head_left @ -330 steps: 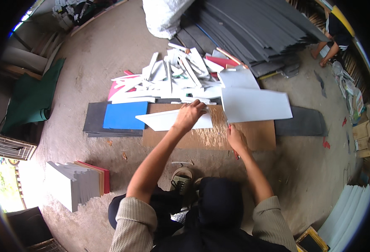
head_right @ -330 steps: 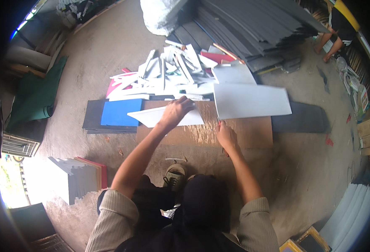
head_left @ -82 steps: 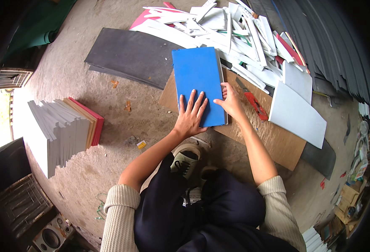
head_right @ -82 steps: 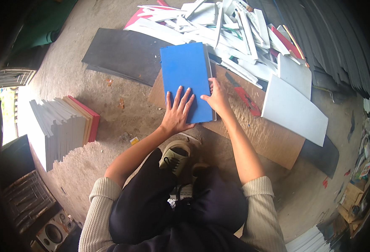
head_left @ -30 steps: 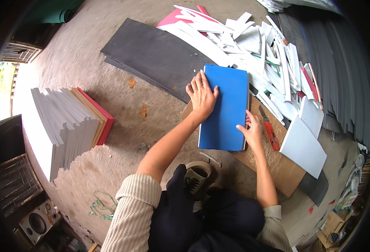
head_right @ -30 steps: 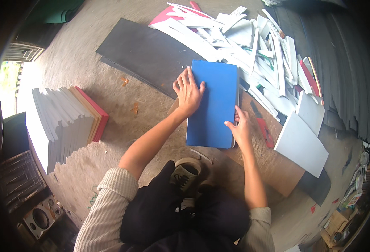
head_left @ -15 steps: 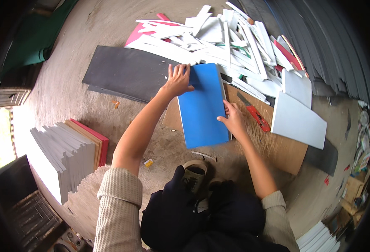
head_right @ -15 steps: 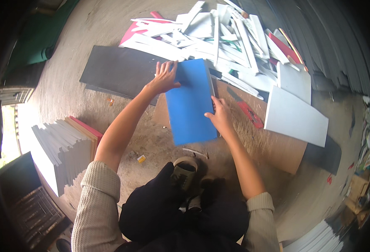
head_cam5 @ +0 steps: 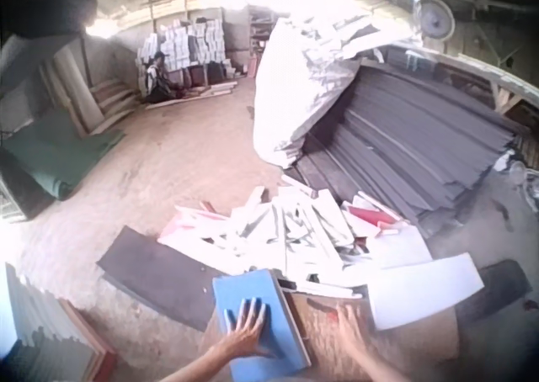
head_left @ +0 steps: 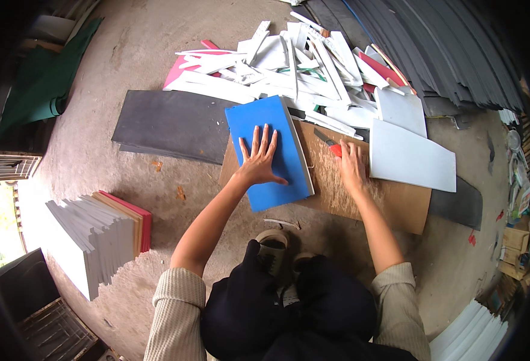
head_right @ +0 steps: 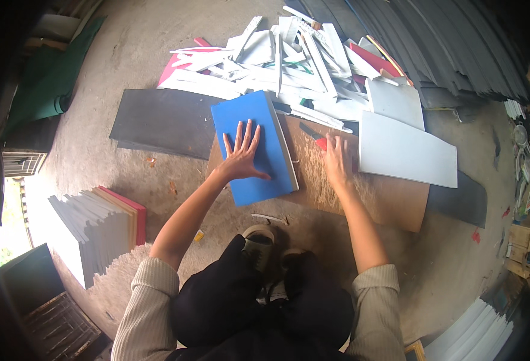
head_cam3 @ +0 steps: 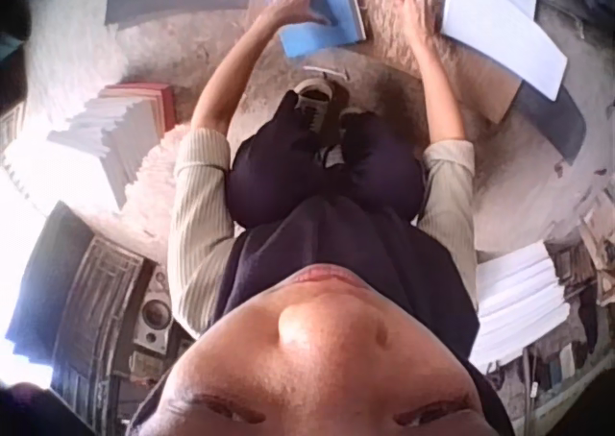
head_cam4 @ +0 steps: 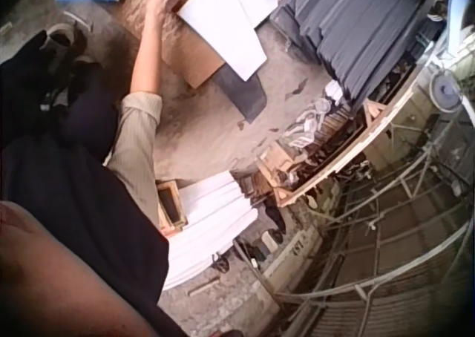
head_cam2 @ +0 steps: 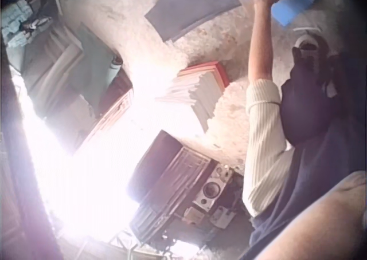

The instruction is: The person sits on the floor and uses a red utility knife to cut white and blue sheets of material. They align the sheets, score them with the knife, and break off trimmed pieces, repeating the process on multiple sheets.

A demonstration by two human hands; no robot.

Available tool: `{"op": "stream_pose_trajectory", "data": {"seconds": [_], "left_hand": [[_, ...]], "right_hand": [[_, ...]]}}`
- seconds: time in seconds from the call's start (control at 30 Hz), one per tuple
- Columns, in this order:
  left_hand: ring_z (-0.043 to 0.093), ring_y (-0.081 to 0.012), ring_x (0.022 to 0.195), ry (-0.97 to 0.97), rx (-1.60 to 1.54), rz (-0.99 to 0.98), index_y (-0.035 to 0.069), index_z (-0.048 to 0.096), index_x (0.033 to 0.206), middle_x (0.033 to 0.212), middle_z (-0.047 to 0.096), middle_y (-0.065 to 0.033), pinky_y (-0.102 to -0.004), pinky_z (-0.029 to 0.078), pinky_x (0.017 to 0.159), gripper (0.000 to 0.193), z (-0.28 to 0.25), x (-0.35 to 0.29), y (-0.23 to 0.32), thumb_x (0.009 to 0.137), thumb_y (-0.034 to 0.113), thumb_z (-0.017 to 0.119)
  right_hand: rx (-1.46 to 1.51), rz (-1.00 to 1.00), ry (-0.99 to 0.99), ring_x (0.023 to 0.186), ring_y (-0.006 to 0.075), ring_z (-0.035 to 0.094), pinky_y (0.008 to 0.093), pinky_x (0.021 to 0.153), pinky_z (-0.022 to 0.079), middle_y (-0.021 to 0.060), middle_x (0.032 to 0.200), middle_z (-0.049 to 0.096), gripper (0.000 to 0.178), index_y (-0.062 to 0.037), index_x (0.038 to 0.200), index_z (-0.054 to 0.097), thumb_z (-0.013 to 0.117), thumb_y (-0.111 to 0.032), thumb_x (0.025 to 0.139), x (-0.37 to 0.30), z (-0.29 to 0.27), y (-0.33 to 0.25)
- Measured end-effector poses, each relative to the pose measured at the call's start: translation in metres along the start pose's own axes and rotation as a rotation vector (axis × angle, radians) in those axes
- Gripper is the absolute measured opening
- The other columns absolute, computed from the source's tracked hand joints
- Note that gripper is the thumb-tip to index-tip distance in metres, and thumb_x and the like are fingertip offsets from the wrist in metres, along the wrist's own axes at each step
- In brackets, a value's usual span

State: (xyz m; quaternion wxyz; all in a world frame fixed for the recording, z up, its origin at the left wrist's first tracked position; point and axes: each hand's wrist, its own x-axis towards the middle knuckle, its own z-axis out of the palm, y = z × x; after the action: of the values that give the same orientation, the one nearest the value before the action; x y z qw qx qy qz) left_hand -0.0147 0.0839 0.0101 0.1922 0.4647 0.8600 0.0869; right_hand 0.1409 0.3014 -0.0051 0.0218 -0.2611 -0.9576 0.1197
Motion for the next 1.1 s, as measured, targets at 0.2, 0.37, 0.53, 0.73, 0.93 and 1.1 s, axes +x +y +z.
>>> {"op": "stream_pose_trajectory", "data": {"seconds": [0.2, 0.37, 0.53, 0.73, 0.93, 1.1], "left_hand": [[-0.018, -0.0350, 0.129, -0.081, 0.004, -0.063, 0.009, -0.003, 0.138, 0.142, -0.011, -0.0183, -0.0663, -0.009, 0.092, 0.137, 0.000, 0.001, 0.002, 0.039, 0.066, 0.072], [-0.013, -0.0336, 0.131, -0.003, -0.015, -0.065, 0.010, 0.001, 0.139, 0.144, -0.006, -0.0156, -0.0662, -0.007, 0.093, 0.133, 0.005, -0.001, 0.000, 0.040, 0.067, 0.070], [-0.018, -0.0315, 0.130, -0.058, -0.037, -0.081, 0.013, -0.003, 0.139, 0.143, -0.010, -0.0149, -0.0629, -0.011, 0.093, 0.125, 0.004, 0.007, 0.004, 0.050, 0.065, 0.067], [-0.016, -0.0311, 0.131, -0.034, -0.043, -0.094, 0.014, -0.001, 0.139, 0.144, -0.009, -0.0141, -0.0627, -0.011, 0.094, 0.123, 0.001, 0.003, 0.001, 0.050, 0.065, 0.067], [-0.013, -0.0309, 0.132, -0.010, -0.036, -0.095, 0.014, -0.001, 0.139, 0.144, -0.007, -0.0132, -0.0632, -0.009, 0.094, 0.124, 0.005, 0.004, 0.003, 0.049, 0.066, 0.067], [-0.012, -0.0305, 0.132, 0.042, -0.050, -0.094, 0.015, 0.002, 0.139, 0.144, -0.006, -0.0114, -0.0658, -0.007, 0.093, 0.125, 0.011, 0.003, -0.002, 0.046, 0.065, 0.069]], "right_hand": [[-0.024, -0.081, -0.083, 0.088, 0.0294, 0.052, 0.0352, 0.073, 0.049, 0.0253, 0.109, 0.041, 0.042, 0.0053, 0.119, 0.039, 0.051, -0.008, 0.082, 0.011, -0.011, -0.003], [0.527, 0.055, -0.343, 0.056, 0.0221, 0.053, 0.0271, 0.047, 0.044, 0.0122, 0.067, 0.048, 0.016, 0.0022, 0.096, 0.039, 0.041, -0.012, 0.089, 0.030, -0.009, -0.063], [0.498, 0.010, -0.208, 0.066, 0.0372, 0.059, 0.0426, 0.057, 0.047, 0.0264, 0.066, 0.056, 0.028, 0.0039, 0.096, 0.038, 0.033, -0.024, 0.093, 0.084, 0.010, -0.102], [0.232, -0.089, -0.185, 0.061, 0.0382, 0.060, 0.0454, 0.057, 0.049, 0.0235, 0.068, 0.060, 0.029, 0.0019, 0.099, 0.039, 0.031, -0.024, 0.091, 0.108, 0.007, -0.121], [0.292, 0.086, -0.426, 0.045, 0.0275, 0.059, 0.0370, 0.049, 0.050, 0.0202, 0.067, 0.060, 0.029, 0.0032, 0.098, 0.041, 0.032, -0.023, 0.089, 0.133, -0.001, -0.130], [0.357, 0.179, -0.585, 0.044, 0.0273, 0.058, 0.0366, 0.042, 0.050, 0.0202, 0.067, 0.060, 0.029, 0.0057, 0.099, 0.042, 0.032, -0.018, 0.087, 0.103, -0.019, -0.130]]}}
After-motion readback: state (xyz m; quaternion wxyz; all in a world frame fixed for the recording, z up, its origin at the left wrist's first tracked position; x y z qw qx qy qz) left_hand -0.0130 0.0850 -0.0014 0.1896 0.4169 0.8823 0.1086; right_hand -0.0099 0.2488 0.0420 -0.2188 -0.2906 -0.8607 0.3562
